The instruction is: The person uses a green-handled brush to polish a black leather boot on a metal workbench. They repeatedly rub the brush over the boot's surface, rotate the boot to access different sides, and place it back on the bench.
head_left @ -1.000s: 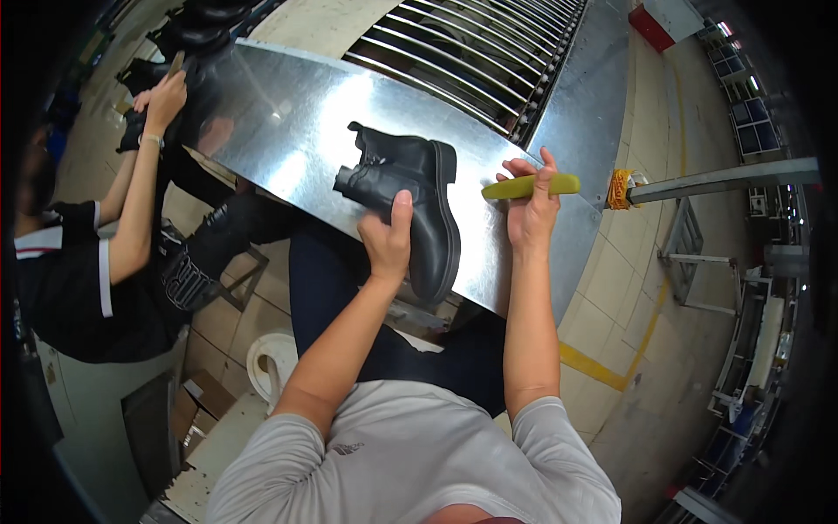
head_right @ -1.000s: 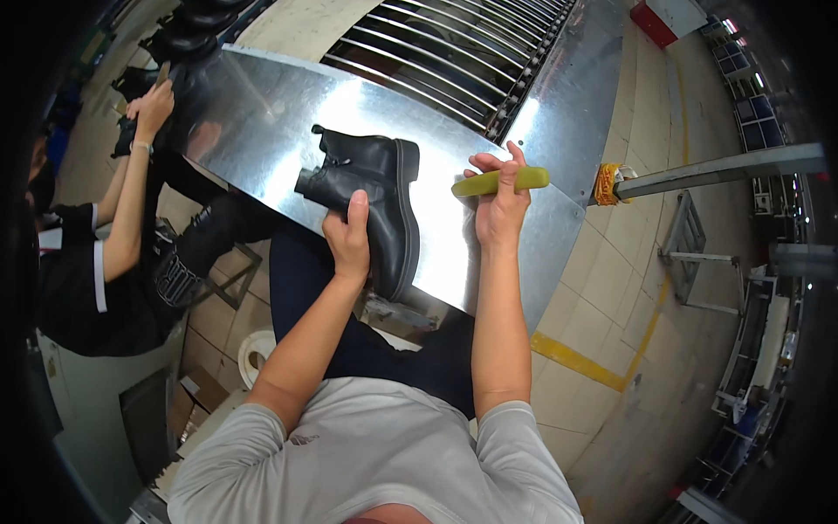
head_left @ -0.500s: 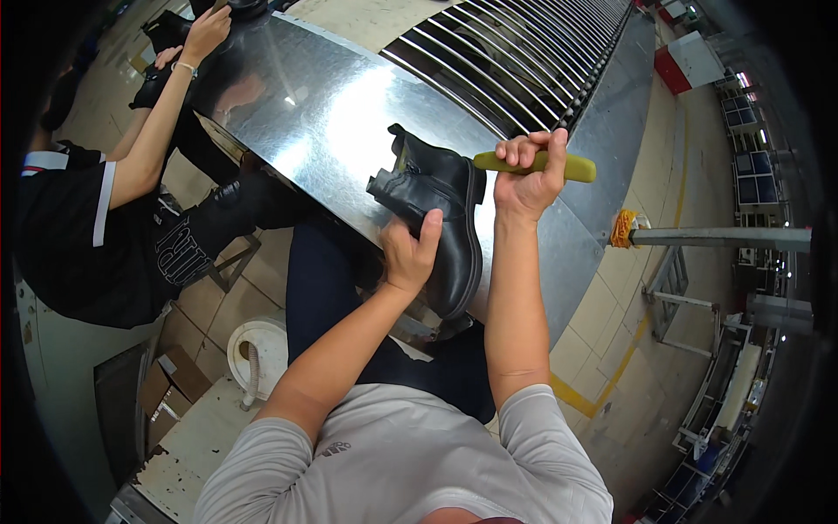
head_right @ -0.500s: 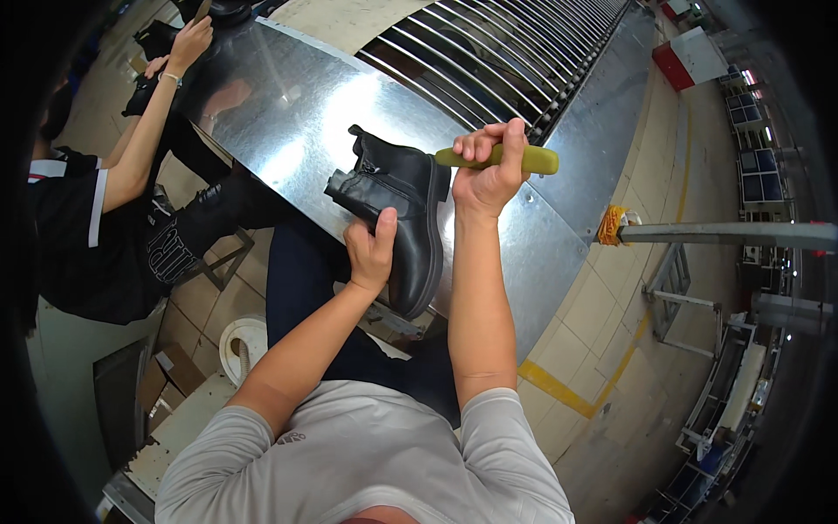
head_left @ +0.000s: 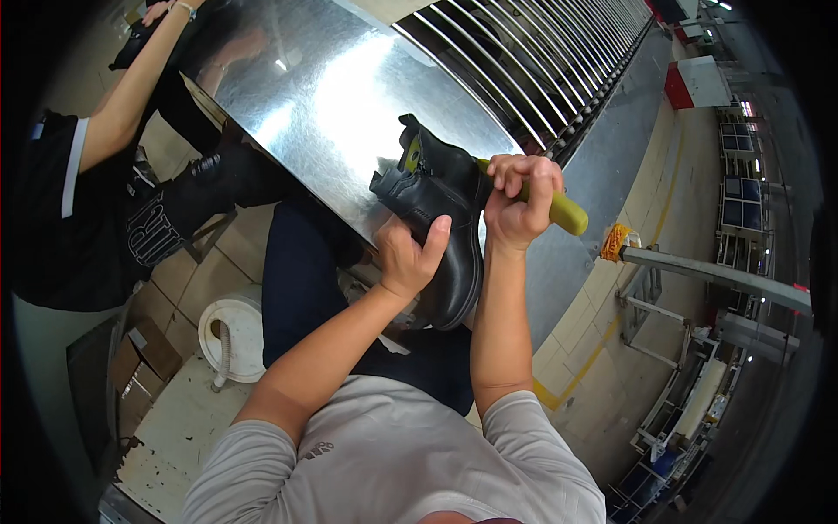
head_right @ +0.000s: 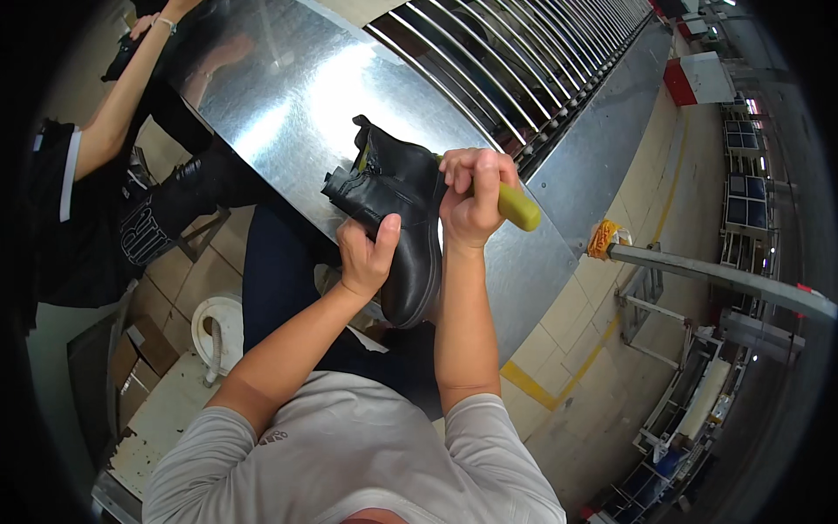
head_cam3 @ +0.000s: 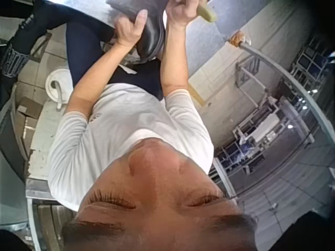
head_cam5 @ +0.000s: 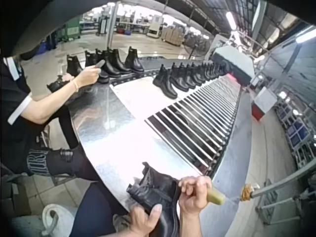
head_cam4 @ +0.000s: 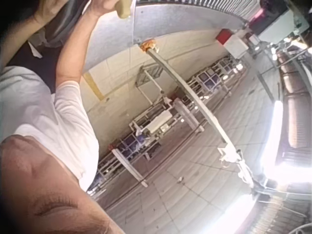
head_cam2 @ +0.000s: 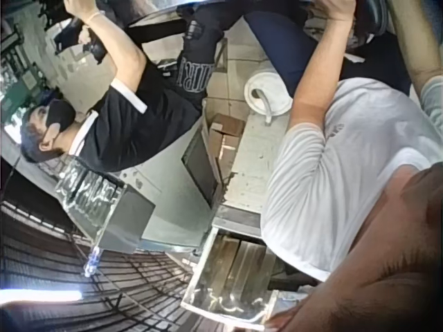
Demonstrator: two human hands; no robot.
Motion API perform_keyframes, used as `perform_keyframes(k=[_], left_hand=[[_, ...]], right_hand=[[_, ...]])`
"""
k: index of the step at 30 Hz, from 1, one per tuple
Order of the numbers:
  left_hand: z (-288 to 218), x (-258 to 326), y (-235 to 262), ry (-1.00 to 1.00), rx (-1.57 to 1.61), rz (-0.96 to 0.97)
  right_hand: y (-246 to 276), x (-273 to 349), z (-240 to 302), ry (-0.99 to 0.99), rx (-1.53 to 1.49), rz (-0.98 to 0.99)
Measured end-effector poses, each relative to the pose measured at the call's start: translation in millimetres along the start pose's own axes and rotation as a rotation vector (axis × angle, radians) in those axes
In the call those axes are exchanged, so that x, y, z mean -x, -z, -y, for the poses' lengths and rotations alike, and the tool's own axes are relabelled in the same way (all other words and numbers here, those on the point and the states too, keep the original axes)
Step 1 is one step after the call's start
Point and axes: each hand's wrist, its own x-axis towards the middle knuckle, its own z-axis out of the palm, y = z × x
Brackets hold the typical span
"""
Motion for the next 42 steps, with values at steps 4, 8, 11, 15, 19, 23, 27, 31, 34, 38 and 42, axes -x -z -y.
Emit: perform_keyframes(k=[4,8,11,15,19,23,27,31,34,38,42], left_hand=[[-2,-2,0,-0.054,-0.019,-0.023],[5,1,2,-0.028,-0.017,-0.007],[4,1,3,0.005,-0.017,0.001],[-5,-2,7,0.121,0.098,0.011],[-7,-9,10,0.031,0.108,0.025],[-11,-26,18,-0.011,0.015,0.062],[6,-24,19,-0.074,0.027,0.082],[2,-26,17,-0.057,0.048,0.107],[1,-26,20,-0.007,0.029,0.086],[6,-28,17,-0.015,0.116,0.062],[4,-30,21,-0.15,-0.124,0.073]], right_hand=[[-2,9,3,0.074,0.099,0.115],[3,20,10,0.095,0.096,0.216],[2,16,15,0.054,0.071,0.248],[6,23,28,-0.042,-0.051,0.34],[5,32,44,-0.171,-0.045,0.127],[-13,22,38,-0.102,0.229,-0.063],[-26,-4,21,-0.15,0.276,-0.206],[-30,-34,2,-0.217,0.426,-0.252],[-31,-52,-16,-0.269,0.425,-0.249],[-13,-79,-56,-0.087,0.825,-0.223],[12,-90,-89,-0.233,0.527,-0.271]])
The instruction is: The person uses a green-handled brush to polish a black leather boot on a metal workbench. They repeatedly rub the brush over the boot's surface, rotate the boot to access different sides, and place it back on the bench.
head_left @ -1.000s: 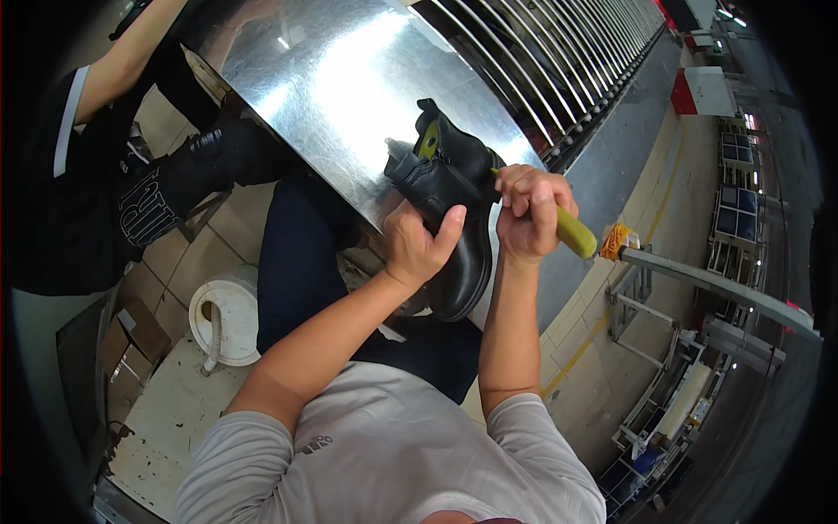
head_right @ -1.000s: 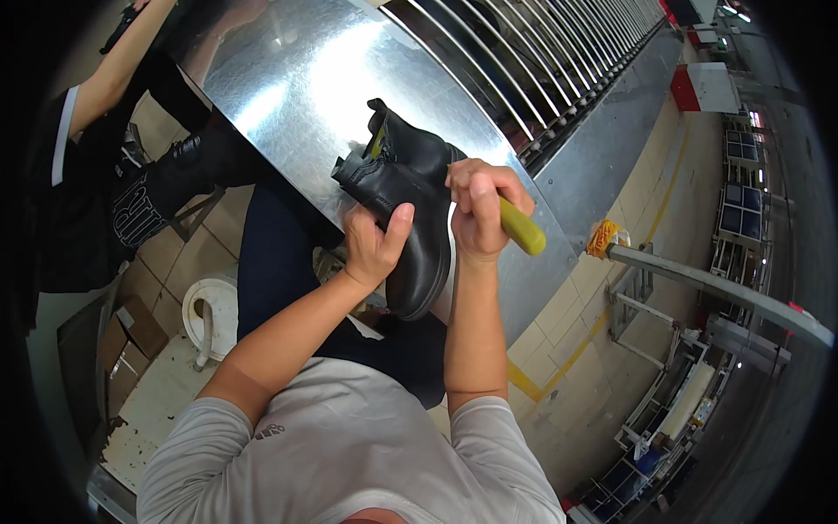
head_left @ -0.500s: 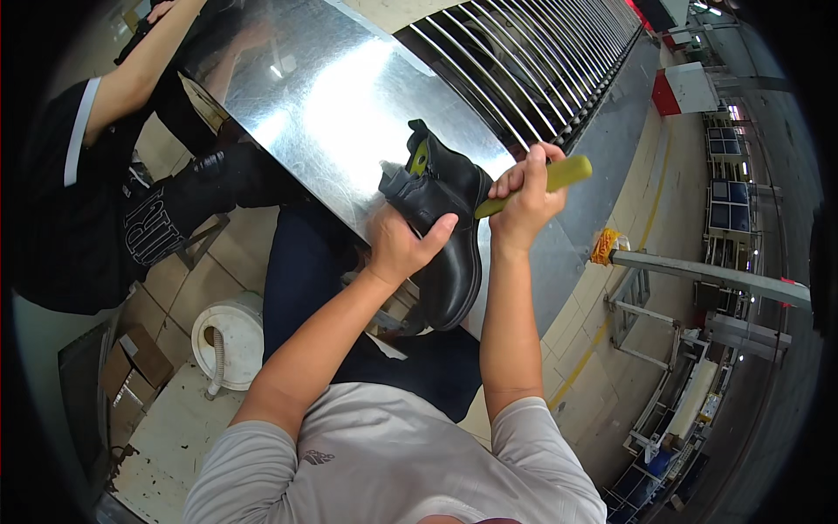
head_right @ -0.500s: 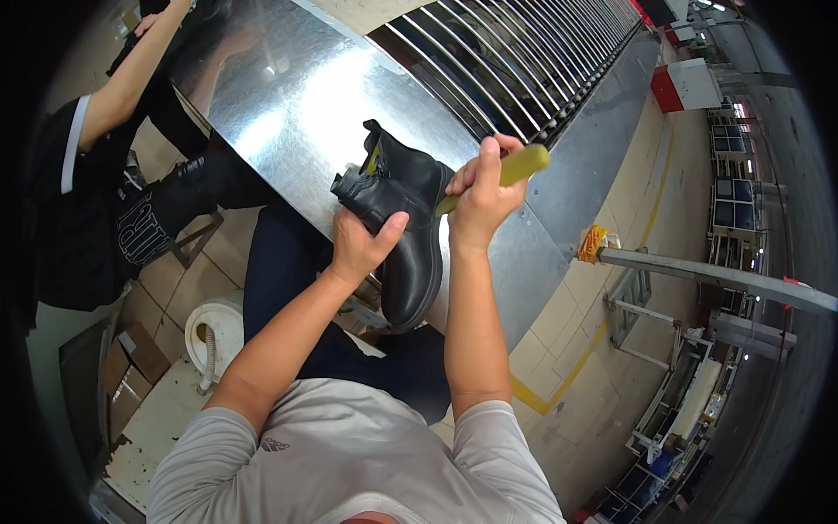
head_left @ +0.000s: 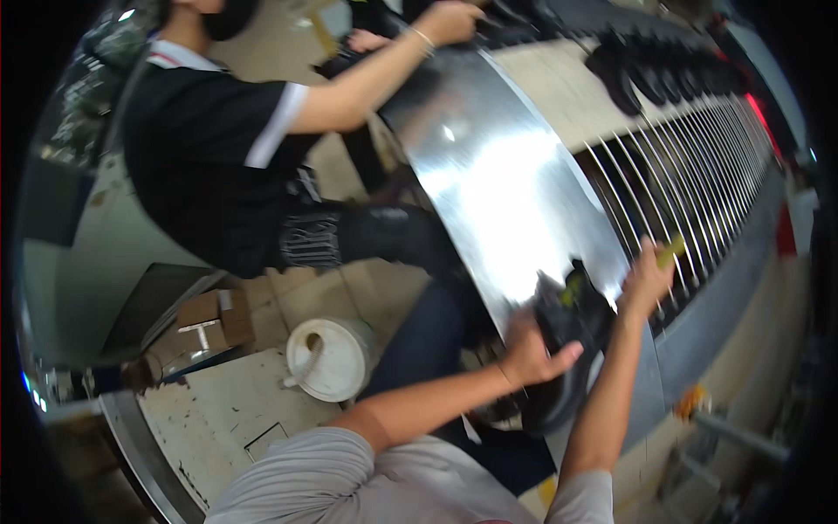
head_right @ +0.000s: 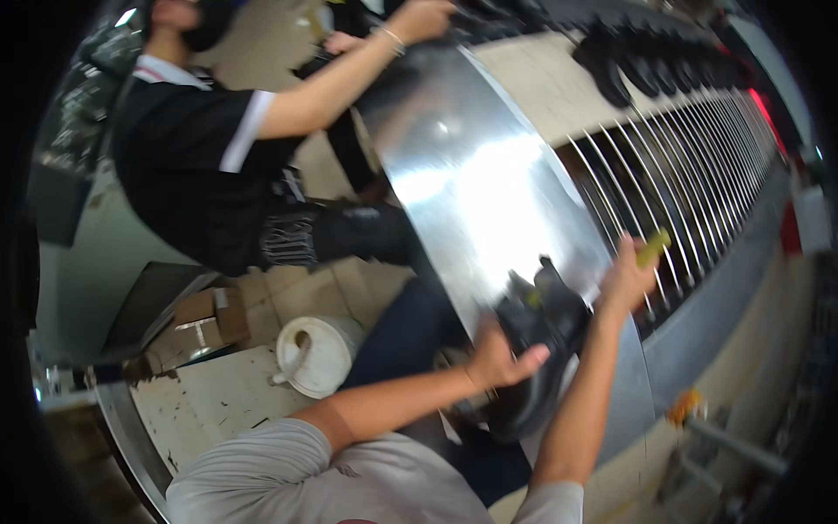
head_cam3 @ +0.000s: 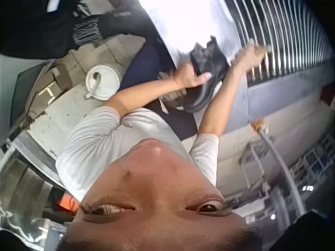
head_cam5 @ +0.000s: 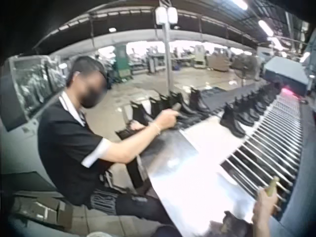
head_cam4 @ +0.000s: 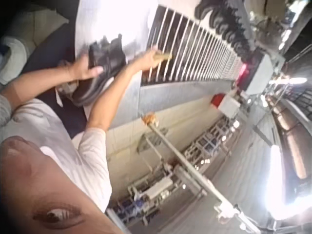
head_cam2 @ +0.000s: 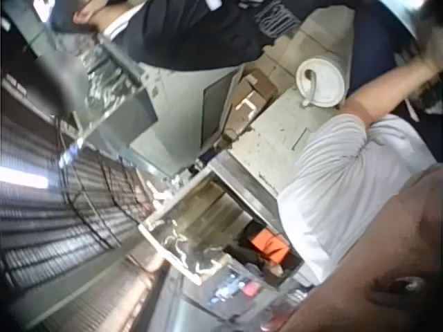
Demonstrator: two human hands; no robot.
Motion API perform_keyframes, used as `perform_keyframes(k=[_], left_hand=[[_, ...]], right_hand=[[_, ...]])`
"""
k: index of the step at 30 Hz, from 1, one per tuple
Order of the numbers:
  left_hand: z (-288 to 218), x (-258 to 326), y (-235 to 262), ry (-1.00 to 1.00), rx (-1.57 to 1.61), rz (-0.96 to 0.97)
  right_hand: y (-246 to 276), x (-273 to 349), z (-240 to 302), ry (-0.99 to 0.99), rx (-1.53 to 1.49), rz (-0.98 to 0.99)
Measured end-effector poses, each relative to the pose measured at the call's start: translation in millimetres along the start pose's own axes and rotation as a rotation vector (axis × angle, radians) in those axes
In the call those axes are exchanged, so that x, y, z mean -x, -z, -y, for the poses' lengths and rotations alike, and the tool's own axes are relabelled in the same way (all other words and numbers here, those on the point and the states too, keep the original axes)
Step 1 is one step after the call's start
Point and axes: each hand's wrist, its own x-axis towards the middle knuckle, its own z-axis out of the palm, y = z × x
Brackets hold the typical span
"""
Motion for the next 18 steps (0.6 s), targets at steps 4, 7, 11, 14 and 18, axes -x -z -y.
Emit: perform_keyframes(k=[4,7,11,14,18], left_hand=[[-4,9,-3,0.098,0.035,-0.009],[2,12,-6,0.032,0.021,-0.029],[5,13,-9,0.069,0.025,-0.001],[9,15,-10,0.08,0.035,-0.001],[10,13,-11,0.069,0.023,-0.035]], right_hand=[[-13,18,13,-0.061,-0.053,0.192],[-17,27,22,-0.097,0.043,0.291],[-17,30,21,-0.092,0.161,0.411],[-11,33,20,0.109,-0.058,0.221],[6,54,32,0.124,-0.21,0.199]])
